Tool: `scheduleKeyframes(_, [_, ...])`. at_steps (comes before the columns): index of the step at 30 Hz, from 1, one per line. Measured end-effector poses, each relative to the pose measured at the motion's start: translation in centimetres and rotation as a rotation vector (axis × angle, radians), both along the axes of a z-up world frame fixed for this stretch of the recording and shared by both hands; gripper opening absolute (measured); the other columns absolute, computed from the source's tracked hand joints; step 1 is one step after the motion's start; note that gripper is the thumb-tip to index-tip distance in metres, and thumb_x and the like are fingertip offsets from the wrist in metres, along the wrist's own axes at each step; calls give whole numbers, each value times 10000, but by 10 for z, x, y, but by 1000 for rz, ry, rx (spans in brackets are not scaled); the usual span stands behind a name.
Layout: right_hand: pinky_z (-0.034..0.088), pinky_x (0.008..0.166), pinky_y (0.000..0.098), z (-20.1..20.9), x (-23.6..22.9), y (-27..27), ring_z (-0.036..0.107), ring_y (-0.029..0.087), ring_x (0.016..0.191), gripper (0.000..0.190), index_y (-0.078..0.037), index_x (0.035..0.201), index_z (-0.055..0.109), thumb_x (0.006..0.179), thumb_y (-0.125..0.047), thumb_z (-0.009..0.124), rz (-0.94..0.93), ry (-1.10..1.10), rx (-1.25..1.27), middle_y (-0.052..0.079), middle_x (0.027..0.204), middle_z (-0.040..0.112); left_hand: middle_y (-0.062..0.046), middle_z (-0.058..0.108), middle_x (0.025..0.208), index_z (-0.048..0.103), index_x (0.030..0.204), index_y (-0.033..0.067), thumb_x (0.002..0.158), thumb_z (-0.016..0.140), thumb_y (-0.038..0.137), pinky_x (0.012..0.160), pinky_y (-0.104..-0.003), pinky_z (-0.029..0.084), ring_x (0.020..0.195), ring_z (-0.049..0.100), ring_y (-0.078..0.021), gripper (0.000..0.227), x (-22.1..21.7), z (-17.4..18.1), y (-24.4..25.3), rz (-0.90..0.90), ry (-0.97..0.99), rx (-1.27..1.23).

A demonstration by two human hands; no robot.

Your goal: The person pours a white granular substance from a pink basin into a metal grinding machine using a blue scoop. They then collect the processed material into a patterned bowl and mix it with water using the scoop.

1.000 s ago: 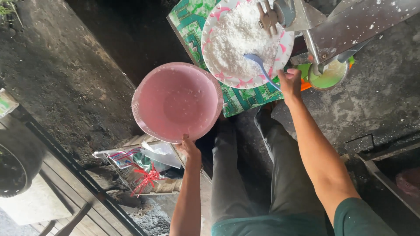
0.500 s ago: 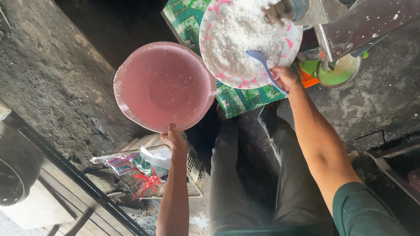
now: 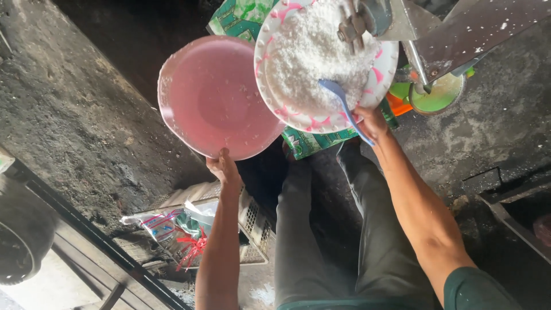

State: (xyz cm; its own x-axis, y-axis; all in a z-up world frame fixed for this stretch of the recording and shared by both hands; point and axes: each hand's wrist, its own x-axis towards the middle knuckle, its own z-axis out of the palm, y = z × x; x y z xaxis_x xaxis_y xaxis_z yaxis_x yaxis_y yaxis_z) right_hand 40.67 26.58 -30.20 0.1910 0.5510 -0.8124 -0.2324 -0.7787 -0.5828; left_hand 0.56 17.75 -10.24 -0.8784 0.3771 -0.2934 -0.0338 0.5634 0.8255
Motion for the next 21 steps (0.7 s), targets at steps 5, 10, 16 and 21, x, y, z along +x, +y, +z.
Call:
scheduleKeyframes(5, [590,571,509,35,2,-42,648,251,666,422,20,1142,635,727,32,716,-166,137,-92,102,900,627,-76,609,835,679,990,49,756,669,221,654,-425,504,776,556,-138,291,-20,-6,49,-227,-76,-44])
scheduleKeyframes(10, [595,568,406,116,-26,-79,602,200,654,380,-41,1066,618,699,21,697,-201,178,-141,41,866,562,-64,668,796,688,1010,84,724,657,195,551,-469,485,717,641,-178,308,-14,-44,94,-303,-186,-227])
scheduleKeyframes(16, [541,509,338,213,-32,-139,570,185,601,247,-83,937,635,724,6,723,-255,179,-269,24,801,552,-147,712,830,699,1090,26,734,678,117,512,-501,597,676,689,-266,368,11,-144,115,-337,-381,-335])
scheduleKeyframes(21, [562,596,346,230,12,-229,579,158,751,223,-42,1018,649,816,44,692,-128,86,-324,42,887,505,-295,670,1056,619,1167,-56,713,742,143,588,-598,619,802,715,-429,511,51,-169,125,-323,-481,-456])
